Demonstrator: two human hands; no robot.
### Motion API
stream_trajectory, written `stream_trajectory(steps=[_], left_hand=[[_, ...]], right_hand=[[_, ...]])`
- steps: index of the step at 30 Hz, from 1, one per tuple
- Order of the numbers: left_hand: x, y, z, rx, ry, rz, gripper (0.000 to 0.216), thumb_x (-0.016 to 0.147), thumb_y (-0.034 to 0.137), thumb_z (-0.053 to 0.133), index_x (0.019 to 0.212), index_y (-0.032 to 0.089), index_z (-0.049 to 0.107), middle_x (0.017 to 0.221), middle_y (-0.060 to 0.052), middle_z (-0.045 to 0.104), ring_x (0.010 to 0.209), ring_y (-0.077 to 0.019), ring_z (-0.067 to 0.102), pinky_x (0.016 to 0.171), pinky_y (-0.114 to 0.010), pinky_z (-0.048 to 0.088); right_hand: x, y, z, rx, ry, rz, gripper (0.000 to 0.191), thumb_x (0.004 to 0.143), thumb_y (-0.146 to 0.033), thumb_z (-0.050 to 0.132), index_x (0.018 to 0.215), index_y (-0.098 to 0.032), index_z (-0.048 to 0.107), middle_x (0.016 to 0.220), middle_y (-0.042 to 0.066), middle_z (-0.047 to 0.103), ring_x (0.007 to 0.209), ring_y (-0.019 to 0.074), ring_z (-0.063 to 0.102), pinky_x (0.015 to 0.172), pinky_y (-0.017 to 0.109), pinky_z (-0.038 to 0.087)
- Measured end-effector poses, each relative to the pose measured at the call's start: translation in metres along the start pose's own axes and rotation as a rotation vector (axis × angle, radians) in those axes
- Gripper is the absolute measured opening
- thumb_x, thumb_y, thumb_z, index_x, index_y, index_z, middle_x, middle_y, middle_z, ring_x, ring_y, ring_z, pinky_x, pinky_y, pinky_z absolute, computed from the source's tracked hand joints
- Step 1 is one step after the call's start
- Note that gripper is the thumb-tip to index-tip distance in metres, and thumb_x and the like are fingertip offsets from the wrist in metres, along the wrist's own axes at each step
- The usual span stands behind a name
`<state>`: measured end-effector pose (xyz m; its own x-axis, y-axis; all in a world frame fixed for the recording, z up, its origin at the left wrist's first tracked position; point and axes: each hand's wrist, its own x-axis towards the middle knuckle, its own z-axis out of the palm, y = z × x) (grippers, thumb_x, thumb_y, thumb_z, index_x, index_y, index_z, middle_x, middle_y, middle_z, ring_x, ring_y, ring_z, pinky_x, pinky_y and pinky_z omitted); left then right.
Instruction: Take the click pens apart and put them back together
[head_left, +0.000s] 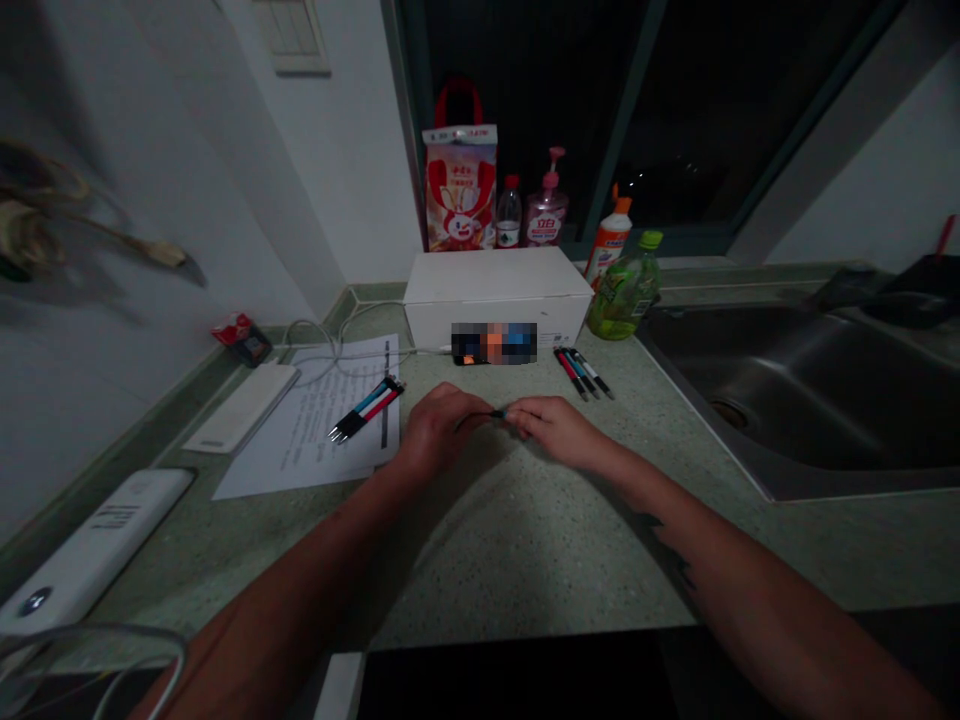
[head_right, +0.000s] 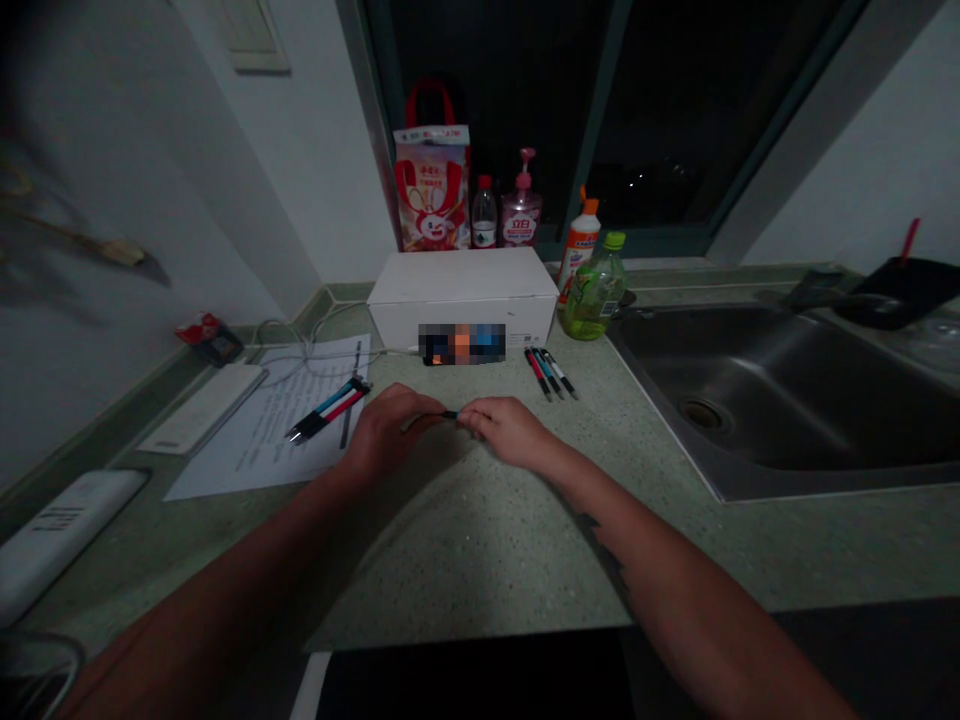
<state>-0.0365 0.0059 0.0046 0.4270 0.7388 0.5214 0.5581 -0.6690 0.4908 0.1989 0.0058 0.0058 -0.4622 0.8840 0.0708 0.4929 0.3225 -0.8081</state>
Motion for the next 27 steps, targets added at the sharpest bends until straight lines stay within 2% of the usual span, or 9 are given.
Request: stream_trajectory(steps=[5, 9, 11, 15, 18, 20, 22, 25, 27], left_hand=[[0.0, 0.002, -0.002, 0.021, -0.04, 0.025, 0.013, 0.098, 0.027, 0.067, 0.097, 0.027, 0.08, 0.094, -0.005, 0.082, 0.09, -0.0222, 0.071, 0.088, -0.039, 0.055], [0.0, 0.003, -0.001, 0.029, -0.022, 0.038, 0.013, 0.099, 0.027, 0.066, 0.098, 0.026, 0.079, 0.095, -0.005, 0.081, 0.09, -0.0222, 0.071, 0.088, -0.039, 0.055], [-0.001, 0.002, 0.0, 0.045, 0.021, -0.004, 0.012, 0.097, 0.026, 0.067, 0.098, 0.025, 0.079, 0.093, -0.005, 0.08, 0.091, -0.0232, 0.07, 0.087, -0.038, 0.055], [-0.002, 0.0, 0.005, 0.006, 0.118, -0.165, 0.016, 0.092, 0.021, 0.07, 0.106, 0.023, 0.076, 0.098, -0.006, 0.078, 0.091, -0.0237, 0.071, 0.084, -0.038, 0.056], [-0.003, 0.004, 0.012, -0.133, 0.002, -0.269, 0.026, 0.09, 0.02, 0.068, 0.115, 0.023, 0.072, 0.092, -0.003, 0.077, 0.083, -0.0215, 0.071, 0.081, -0.037, 0.056], [-0.005, 0.01, 0.018, -0.247, -0.126, -0.322, 0.028, 0.09, 0.02, 0.066, 0.117, 0.023, 0.07, 0.081, 0.0, 0.075, 0.074, -0.0198, 0.07, 0.074, -0.034, 0.055], [-0.006, 0.015, 0.022, -0.32, -0.201, -0.37, 0.025, 0.088, 0.02, 0.067, 0.113, 0.023, 0.071, 0.075, 0.002, 0.073, 0.068, -0.0187, 0.067, 0.067, -0.032, 0.052], [-0.008, 0.02, 0.025, -0.385, -0.242, -0.385, 0.021, 0.087, 0.021, 0.068, 0.107, 0.022, 0.072, 0.074, 0.001, 0.072, 0.067, -0.0182, 0.066, 0.065, -0.03, 0.05], [-0.009, 0.021, 0.024, -0.4, -0.246, -0.378, 0.02, 0.087, 0.022, 0.068, 0.107, 0.022, 0.072, 0.074, 0.001, 0.071, 0.067, -0.0181, 0.065, 0.064, -0.03, 0.05]], right_hand=[[0.002, 0.007, 0.001, 0.233, -0.099, 0.139, 0.037, 0.099, -0.048, 0.057, 0.079, -0.019, 0.07, 0.065, -0.002, 0.058, 0.056, 0.0122, 0.047, 0.056, 0.025, 0.038], [0.003, 0.007, 0.001, 0.319, -0.109, 0.179, 0.039, 0.094, -0.055, 0.063, 0.084, -0.018, 0.072, 0.064, -0.002, 0.059, 0.055, 0.011, 0.047, 0.054, 0.024, 0.039], [0.004, 0.008, -0.001, 0.321, -0.022, 0.151, 0.037, 0.09, -0.055, 0.069, 0.089, -0.018, 0.073, 0.068, -0.001, 0.063, 0.058, 0.0114, 0.052, 0.054, 0.024, 0.041], [0.011, 0.012, -0.009, 0.398, 0.274, 0.096, 0.041, 0.079, -0.057, 0.079, 0.094, -0.02, 0.071, 0.072, 0.0, 0.067, 0.062, 0.0147, 0.061, 0.055, 0.027, 0.048], [0.014, 0.014, -0.014, 0.503, 0.417, 0.093, 0.046, 0.075, -0.057, 0.083, 0.099, -0.021, 0.069, 0.07, -0.001, 0.067, 0.067, 0.0184, 0.068, 0.057, 0.03, 0.055], [0.014, 0.013, -0.013, 0.537, 0.437, 0.08, 0.049, 0.074, -0.055, 0.085, 0.106, -0.022, 0.069, 0.072, -0.001, 0.069, 0.073, 0.0203, 0.072, 0.06, 0.031, 0.059], [0.012, 0.01, -0.01, 0.554, 0.425, 0.059, 0.053, 0.076, -0.054, 0.084, 0.116, -0.023, 0.068, 0.076, -0.001, 0.071, 0.079, 0.0218, 0.074, 0.062, 0.033, 0.061], [0.01, 0.006, -0.005, 0.565, 0.416, 0.041, 0.058, 0.08, -0.052, 0.082, 0.129, -0.023, 0.066, 0.082, 0.001, 0.073, 0.085, 0.0232, 0.076, 0.065, 0.033, 0.064], [0.009, 0.005, -0.004, 0.558, 0.415, 0.035, 0.058, 0.082, -0.051, 0.081, 0.13, -0.022, 0.068, 0.082, 0.002, 0.072, 0.083, 0.023, 0.076, 0.066, 0.034, 0.064]])
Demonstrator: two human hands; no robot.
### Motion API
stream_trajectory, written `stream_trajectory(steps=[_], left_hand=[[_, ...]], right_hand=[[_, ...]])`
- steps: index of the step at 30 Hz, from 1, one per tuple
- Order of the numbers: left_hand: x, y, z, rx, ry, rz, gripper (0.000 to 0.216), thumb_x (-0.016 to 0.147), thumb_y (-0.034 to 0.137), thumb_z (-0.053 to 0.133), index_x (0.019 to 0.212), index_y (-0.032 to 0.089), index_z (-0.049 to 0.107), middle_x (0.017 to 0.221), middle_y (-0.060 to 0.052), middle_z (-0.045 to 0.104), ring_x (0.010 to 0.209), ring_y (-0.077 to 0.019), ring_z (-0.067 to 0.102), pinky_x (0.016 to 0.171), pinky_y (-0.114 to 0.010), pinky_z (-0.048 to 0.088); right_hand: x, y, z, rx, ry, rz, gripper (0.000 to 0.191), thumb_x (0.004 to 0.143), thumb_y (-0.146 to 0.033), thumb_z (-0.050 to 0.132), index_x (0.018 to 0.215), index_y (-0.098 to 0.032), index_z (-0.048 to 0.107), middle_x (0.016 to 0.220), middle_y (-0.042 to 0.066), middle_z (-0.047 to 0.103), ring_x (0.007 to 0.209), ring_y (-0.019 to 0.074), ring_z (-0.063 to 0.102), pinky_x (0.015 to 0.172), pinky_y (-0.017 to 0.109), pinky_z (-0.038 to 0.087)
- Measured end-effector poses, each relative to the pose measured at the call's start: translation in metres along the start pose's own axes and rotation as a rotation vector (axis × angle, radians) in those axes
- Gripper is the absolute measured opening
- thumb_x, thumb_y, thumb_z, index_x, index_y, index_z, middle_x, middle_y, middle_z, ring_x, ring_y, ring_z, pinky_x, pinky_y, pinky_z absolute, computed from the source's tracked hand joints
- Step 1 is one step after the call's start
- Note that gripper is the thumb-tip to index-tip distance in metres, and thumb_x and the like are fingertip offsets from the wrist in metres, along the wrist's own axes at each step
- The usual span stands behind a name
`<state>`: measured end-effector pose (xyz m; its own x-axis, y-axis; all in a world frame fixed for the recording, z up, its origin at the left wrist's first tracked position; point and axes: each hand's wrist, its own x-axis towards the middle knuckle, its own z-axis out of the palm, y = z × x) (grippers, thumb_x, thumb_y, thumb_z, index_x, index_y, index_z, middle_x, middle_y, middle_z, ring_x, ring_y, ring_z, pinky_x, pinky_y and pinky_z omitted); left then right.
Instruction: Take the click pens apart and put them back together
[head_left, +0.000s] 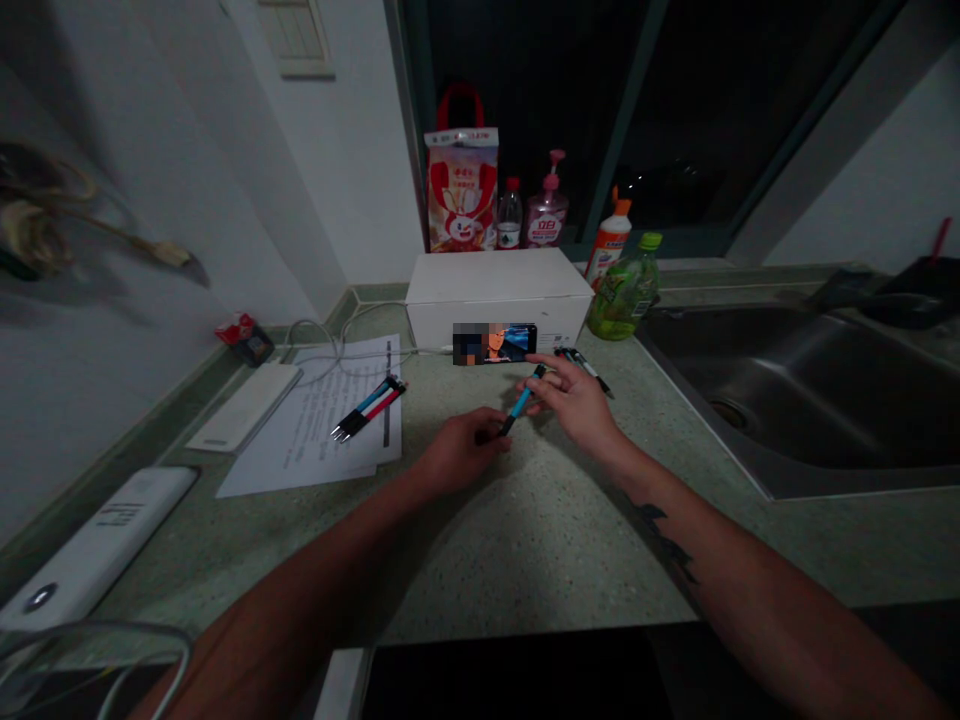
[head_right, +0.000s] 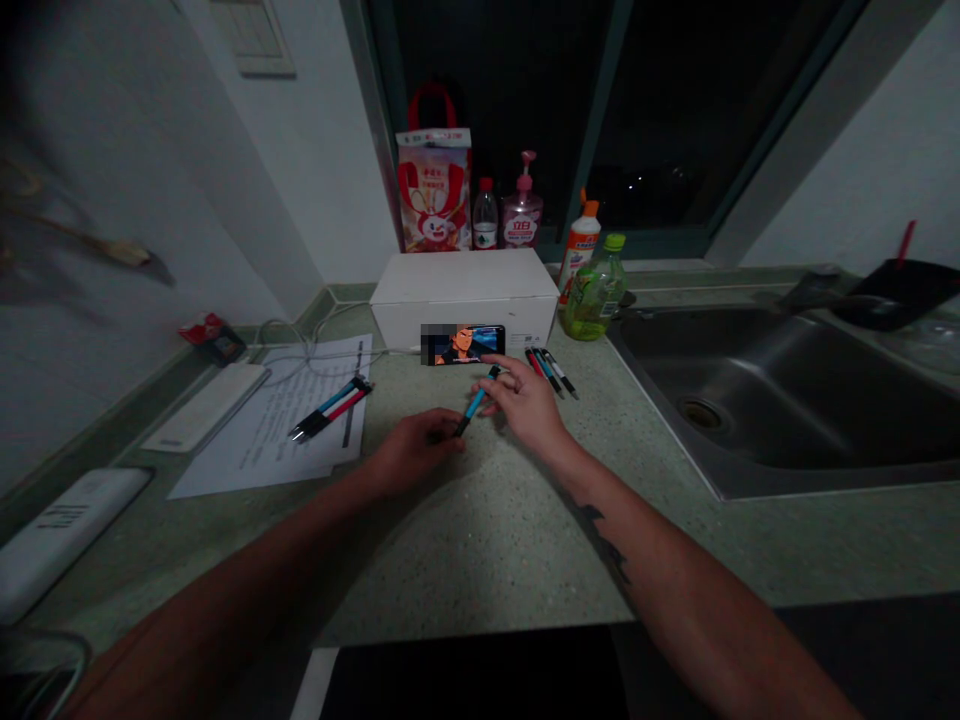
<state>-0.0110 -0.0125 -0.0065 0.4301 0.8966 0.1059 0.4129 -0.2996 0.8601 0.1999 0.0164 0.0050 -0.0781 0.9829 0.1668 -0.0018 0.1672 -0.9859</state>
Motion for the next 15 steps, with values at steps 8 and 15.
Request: stream_trajectory(steps=[8, 15], left_hand=[[0.0003, 0.0053, -0.002, -0.01, -0.053, -0.121, 0.028, 0.087, 0.022, 0.068, 0.114, 0.017, 0.072, 0.079, 0.0, 0.071, 0.071, -0.0168, 0.064, 0.069, -0.029, 0.048], [-0.0002, 0.0089, -0.0023, 0.009, -0.065, -0.128, 0.028, 0.087, 0.022, 0.068, 0.114, 0.017, 0.072, 0.08, 0.0, 0.071, 0.073, -0.017, 0.063, 0.069, -0.028, 0.045]], right_hand=[[0.0014, 0.0038, 0.0001, 0.036, 0.0, -0.025, 0.071, 0.079, -0.053, 0.084, 0.14, -0.023, 0.068, 0.078, 0.002, 0.073, 0.079, 0.0237, 0.076, 0.062, 0.034, 0.065], [0.0012, 0.0068, 0.0002, 0.052, -0.002, -0.024, 0.065, 0.08, -0.049, 0.084, 0.139, -0.025, 0.069, 0.075, 0.0, 0.07, 0.074, 0.0212, 0.074, 0.061, 0.033, 0.064]])
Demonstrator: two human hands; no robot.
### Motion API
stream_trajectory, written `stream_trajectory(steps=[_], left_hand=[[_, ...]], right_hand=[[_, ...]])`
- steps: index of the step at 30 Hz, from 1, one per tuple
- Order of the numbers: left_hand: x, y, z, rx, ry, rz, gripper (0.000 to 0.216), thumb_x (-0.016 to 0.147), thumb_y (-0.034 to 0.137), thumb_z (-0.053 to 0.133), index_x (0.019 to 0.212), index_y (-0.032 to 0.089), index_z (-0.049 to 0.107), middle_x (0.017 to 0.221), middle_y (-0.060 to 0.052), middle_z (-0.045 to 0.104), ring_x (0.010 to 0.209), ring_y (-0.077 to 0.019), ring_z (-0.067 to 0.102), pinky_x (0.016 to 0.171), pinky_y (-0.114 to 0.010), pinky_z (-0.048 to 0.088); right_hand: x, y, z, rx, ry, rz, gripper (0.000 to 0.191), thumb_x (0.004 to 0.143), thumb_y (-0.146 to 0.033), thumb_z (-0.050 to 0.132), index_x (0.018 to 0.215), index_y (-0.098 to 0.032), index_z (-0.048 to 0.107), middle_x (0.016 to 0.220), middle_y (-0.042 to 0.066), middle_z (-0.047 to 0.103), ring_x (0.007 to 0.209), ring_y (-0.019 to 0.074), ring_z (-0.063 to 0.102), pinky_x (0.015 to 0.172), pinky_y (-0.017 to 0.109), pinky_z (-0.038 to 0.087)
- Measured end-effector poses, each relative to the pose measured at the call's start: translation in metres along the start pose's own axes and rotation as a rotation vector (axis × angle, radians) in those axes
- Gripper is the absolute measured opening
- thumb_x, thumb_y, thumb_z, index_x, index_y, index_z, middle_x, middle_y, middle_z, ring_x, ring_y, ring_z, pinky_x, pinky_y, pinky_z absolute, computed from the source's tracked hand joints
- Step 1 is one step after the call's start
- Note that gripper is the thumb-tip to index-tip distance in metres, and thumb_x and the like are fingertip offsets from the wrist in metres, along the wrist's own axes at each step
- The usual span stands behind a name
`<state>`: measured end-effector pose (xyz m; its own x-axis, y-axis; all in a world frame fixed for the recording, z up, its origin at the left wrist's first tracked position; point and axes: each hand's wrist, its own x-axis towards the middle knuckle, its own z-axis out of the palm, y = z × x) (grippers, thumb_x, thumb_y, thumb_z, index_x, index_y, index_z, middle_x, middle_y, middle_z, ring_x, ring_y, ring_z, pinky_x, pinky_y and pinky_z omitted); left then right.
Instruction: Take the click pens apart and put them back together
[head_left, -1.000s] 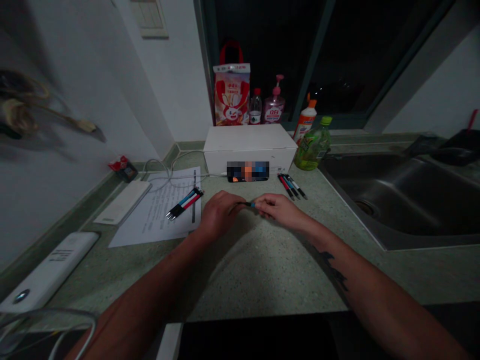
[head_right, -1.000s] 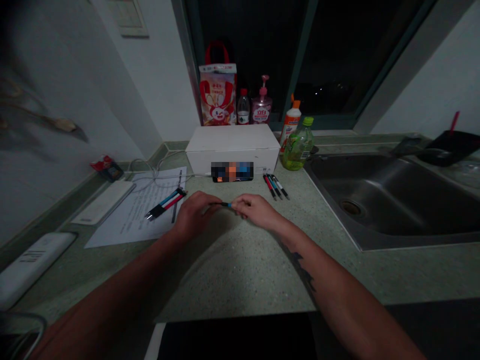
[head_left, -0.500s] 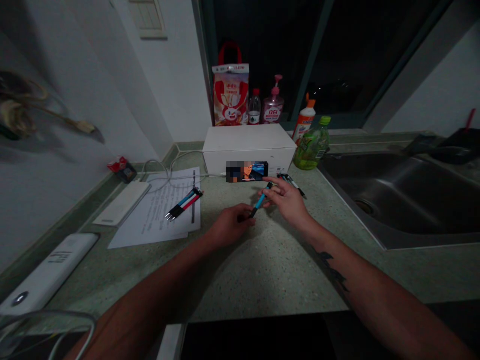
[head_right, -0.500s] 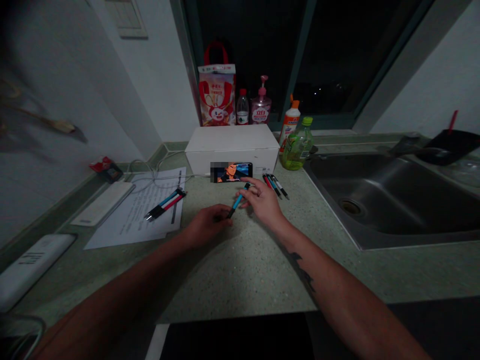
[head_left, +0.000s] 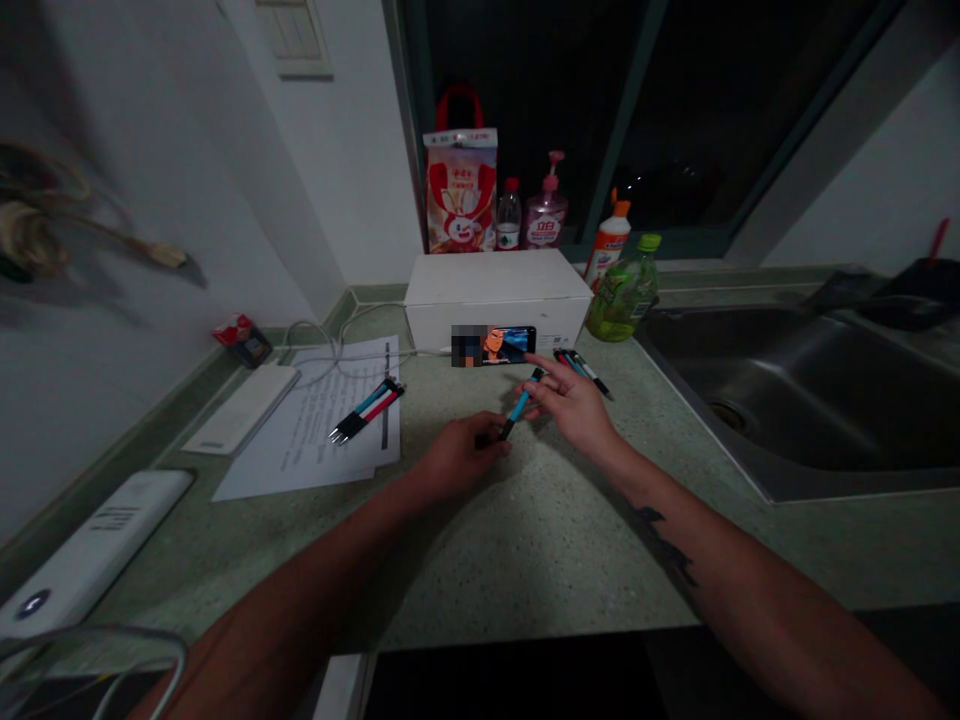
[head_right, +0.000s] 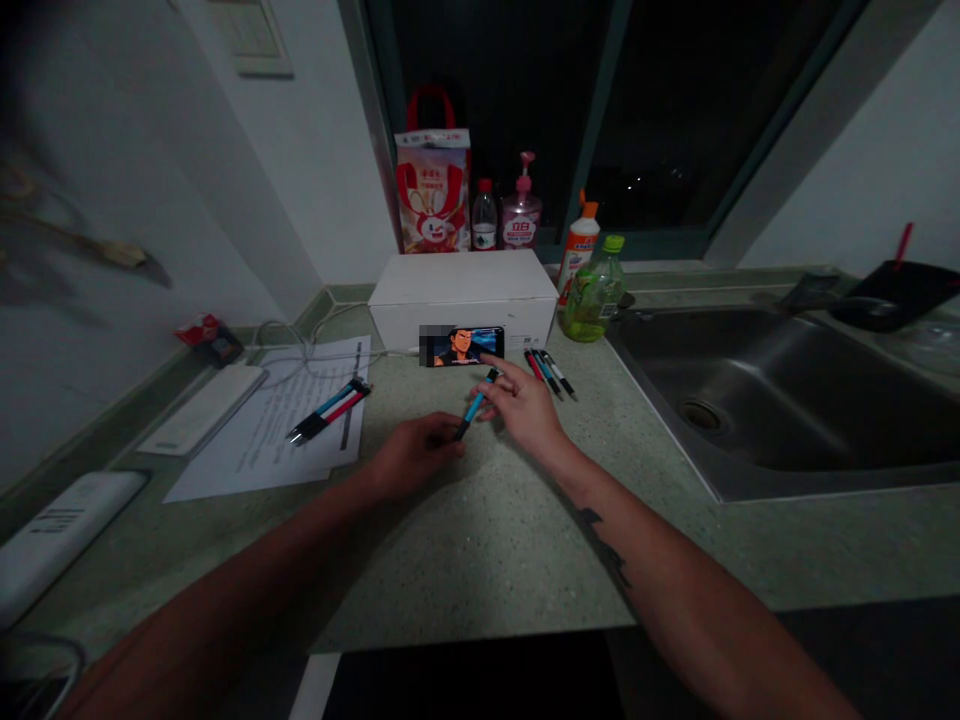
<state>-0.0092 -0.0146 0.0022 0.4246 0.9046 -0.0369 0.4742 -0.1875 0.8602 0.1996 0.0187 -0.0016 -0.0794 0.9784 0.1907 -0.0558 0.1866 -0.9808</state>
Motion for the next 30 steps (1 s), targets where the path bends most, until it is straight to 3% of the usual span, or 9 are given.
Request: stream_trajectory(steps=[3, 9, 15, 21, 27, 30], left_hand=[[0.0, 0.001, 0.0, 0.018, 0.008, 0.004, 0.027, 0.087, 0.022, 0.068, 0.114, 0.017, 0.073, 0.078, 0.001, 0.07, 0.072, -0.0166, 0.063, 0.068, -0.028, 0.044], [0.001, 0.001, 0.0, -0.001, 0.019, 0.006, 0.029, 0.087, 0.022, 0.067, 0.115, 0.017, 0.072, 0.078, 0.0, 0.07, 0.072, -0.0169, 0.063, 0.07, -0.029, 0.046], [0.0, -0.002, 0.0, 0.05, 0.015, 0.025, 0.028, 0.086, 0.022, 0.068, 0.113, 0.018, 0.074, 0.078, 0.0, 0.069, 0.072, -0.0172, 0.062, 0.068, -0.029, 0.044], [0.0, -0.002, 0.002, -0.031, 0.009, 0.011, 0.026, 0.086, 0.024, 0.068, 0.111, 0.018, 0.074, 0.084, -0.002, 0.074, 0.076, -0.019, 0.066, 0.072, -0.031, 0.049], [0.008, -0.002, -0.008, -0.09, 0.126, -0.02, 0.024, 0.093, 0.033, 0.058, 0.089, 0.019, 0.076, 0.083, -0.005, 0.078, 0.079, -0.0208, 0.068, 0.078, -0.034, 0.053], [0.009, -0.001, -0.013, -0.07, 0.213, -0.06, 0.02, 0.09, 0.03, 0.062, 0.092, 0.02, 0.079, 0.086, -0.005, 0.079, 0.082, -0.0218, 0.07, 0.081, -0.035, 0.054]], right_hand=[[-0.001, -0.002, 0.001, -0.009, 0.002, -0.008, 0.063, 0.08, -0.049, 0.084, 0.137, -0.024, 0.072, 0.076, 0.0, 0.07, 0.072, 0.02, 0.073, 0.061, 0.033, 0.064], [-0.004, -0.009, 0.005, -0.008, 0.028, -0.029, 0.077, 0.082, -0.049, 0.082, 0.152, -0.027, 0.059, 0.074, -0.001, 0.071, 0.076, 0.0208, 0.074, 0.061, 0.032, 0.064], [-0.005, -0.009, 0.004, -0.029, -0.009, -0.021, 0.059, 0.082, -0.048, 0.082, 0.135, -0.023, 0.073, 0.079, 0.001, 0.074, 0.071, 0.0185, 0.073, 0.063, 0.033, 0.064], [-0.003, -0.01, 0.004, 0.001, 0.007, -0.004, 0.075, 0.081, -0.046, 0.083, 0.149, -0.026, 0.06, 0.07, -0.004, 0.069, 0.071, 0.0196, 0.074, 0.06, 0.032, 0.064], [0.001, -0.013, -0.004, 0.088, 0.063, 0.044, 0.05, 0.076, -0.056, 0.086, 0.111, -0.024, 0.071, 0.098, 0.006, 0.081, 0.087, 0.0239, 0.078, 0.066, 0.035, 0.067], [0.001, -0.012, -0.004, 0.098, 0.061, 0.08, 0.047, 0.076, -0.06, 0.086, 0.099, -0.023, 0.069, 0.1, 0.008, 0.081, 0.083, 0.023, 0.078, 0.066, 0.035, 0.066]])
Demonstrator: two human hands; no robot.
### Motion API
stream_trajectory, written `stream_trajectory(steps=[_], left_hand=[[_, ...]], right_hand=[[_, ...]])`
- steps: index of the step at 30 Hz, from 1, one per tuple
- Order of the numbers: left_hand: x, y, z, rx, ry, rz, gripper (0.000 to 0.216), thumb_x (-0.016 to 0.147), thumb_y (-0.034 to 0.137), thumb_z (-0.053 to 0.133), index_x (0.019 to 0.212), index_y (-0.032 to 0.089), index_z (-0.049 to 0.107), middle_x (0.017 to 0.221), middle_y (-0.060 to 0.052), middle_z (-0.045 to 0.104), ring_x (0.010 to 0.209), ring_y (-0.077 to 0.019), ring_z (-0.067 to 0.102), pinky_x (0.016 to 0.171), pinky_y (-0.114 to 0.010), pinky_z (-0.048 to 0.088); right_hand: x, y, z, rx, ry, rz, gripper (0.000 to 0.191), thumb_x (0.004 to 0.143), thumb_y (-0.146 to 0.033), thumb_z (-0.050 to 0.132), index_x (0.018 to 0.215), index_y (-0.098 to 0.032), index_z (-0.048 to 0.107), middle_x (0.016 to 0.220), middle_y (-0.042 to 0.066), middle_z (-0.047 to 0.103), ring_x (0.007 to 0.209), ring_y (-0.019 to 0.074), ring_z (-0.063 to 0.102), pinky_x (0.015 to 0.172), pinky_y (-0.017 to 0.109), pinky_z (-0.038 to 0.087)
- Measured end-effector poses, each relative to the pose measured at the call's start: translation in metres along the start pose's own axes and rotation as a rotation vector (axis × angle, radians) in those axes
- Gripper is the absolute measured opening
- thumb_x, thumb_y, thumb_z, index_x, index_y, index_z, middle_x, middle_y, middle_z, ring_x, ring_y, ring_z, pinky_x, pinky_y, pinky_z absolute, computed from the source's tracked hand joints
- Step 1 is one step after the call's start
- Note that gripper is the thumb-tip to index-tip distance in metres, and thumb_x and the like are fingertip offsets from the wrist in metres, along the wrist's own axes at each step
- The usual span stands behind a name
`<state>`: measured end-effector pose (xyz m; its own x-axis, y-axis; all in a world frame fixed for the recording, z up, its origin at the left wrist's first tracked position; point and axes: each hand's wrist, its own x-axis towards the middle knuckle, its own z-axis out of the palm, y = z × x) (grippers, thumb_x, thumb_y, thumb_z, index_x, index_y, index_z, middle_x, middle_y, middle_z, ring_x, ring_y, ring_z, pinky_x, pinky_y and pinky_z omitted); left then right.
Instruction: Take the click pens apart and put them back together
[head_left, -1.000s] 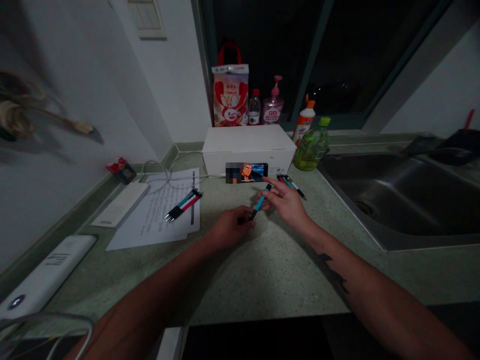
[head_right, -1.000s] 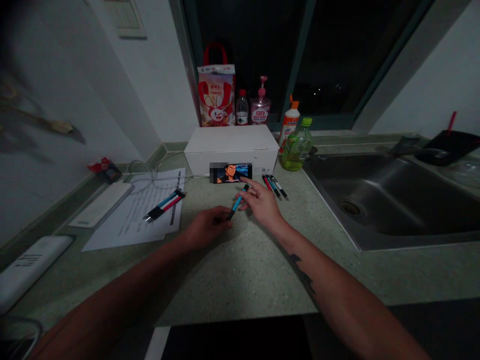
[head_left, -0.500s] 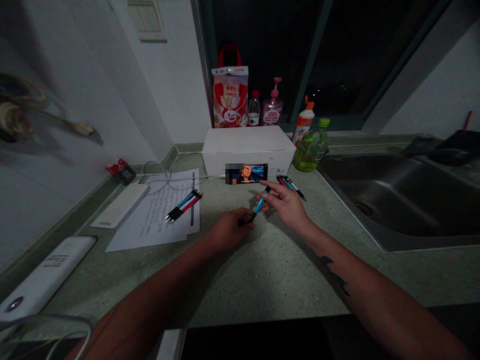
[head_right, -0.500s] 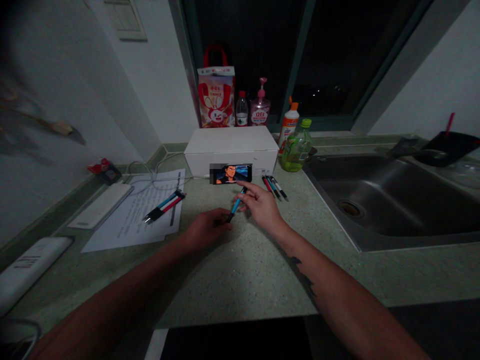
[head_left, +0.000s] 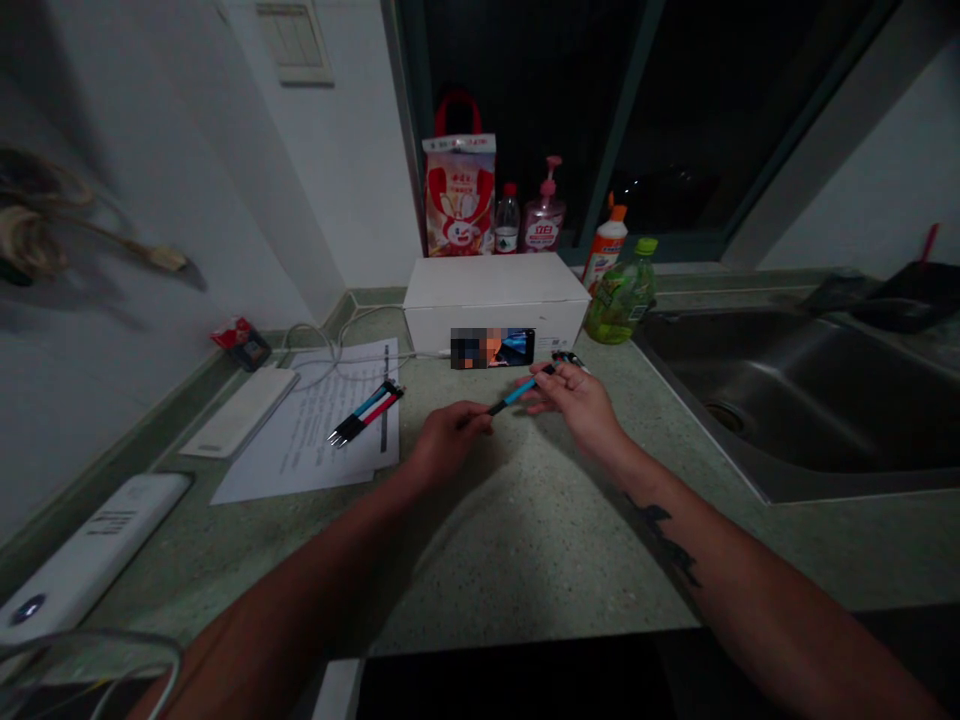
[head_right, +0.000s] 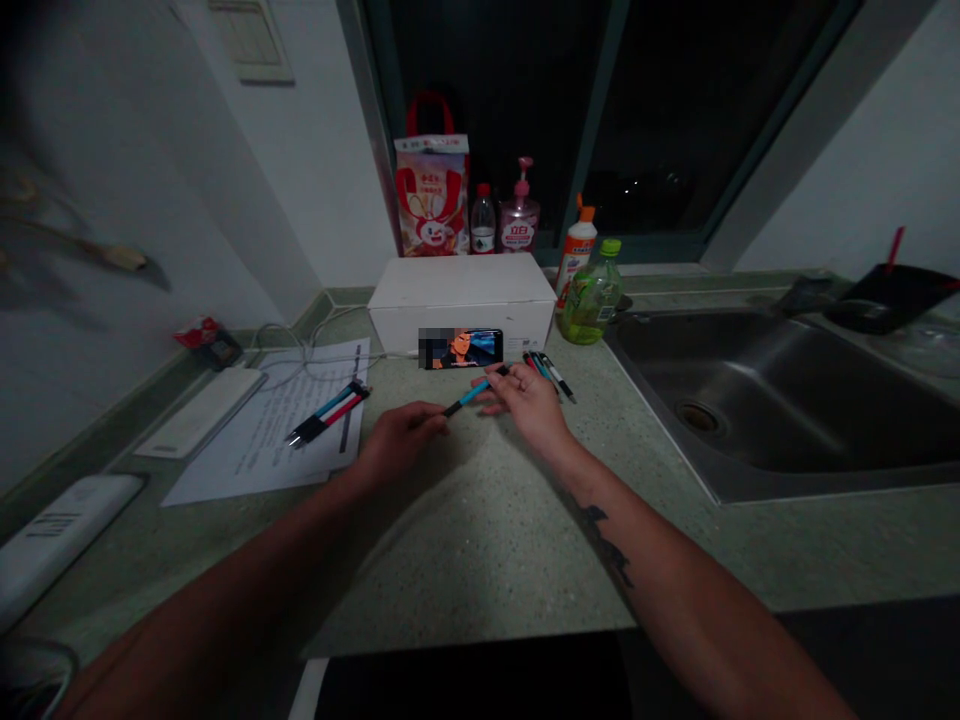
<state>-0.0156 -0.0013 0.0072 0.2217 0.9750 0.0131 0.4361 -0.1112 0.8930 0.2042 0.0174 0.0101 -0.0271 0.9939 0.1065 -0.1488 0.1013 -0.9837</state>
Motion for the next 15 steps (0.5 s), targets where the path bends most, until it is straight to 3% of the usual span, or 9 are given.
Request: stream_trajectory(steps=[4, 10, 15], left_hand=[[-0.0027, 0.0013, -0.0021, 0.123, 0.091, 0.048, 0.021, 0.088, 0.028, 0.065, 0.101, 0.02, 0.081, 0.096, -0.005, 0.08, 0.09, -0.0242, 0.072, 0.086, -0.037, 0.054], [-0.0063, 0.0009, -0.0041, 0.397, 0.172, 0.235, 0.023, 0.094, 0.024, 0.063, 0.108, 0.022, 0.082, 0.099, -0.007, 0.079, 0.096, -0.0264, 0.068, 0.091, -0.04, 0.052], [-0.0062, 0.0, -0.0039, 0.348, 0.244, 0.244, 0.019, 0.093, 0.023, 0.067, 0.107, 0.023, 0.081, 0.101, -0.006, 0.079, 0.097, -0.0253, 0.068, 0.091, -0.039, 0.053]], right_hand=[[-0.0032, 0.0007, 0.0037, -0.002, 0.023, 0.001, 0.05, 0.075, -0.062, 0.087, 0.097, -0.021, 0.067, 0.099, 0.009, 0.082, 0.077, 0.0209, 0.078, 0.065, 0.033, 0.065], [-0.0049, -0.0001, 0.0061, 0.043, 0.059, 0.04, 0.048, 0.072, -0.06, 0.089, 0.091, -0.021, 0.067, 0.097, 0.009, 0.081, 0.072, 0.0199, 0.077, 0.058, 0.029, 0.062], [-0.0045, 0.0001, 0.0058, 0.072, 0.055, 0.079, 0.046, 0.074, -0.058, 0.088, 0.092, -0.022, 0.067, 0.101, 0.009, 0.081, 0.074, 0.0204, 0.077, 0.056, 0.028, 0.06]])
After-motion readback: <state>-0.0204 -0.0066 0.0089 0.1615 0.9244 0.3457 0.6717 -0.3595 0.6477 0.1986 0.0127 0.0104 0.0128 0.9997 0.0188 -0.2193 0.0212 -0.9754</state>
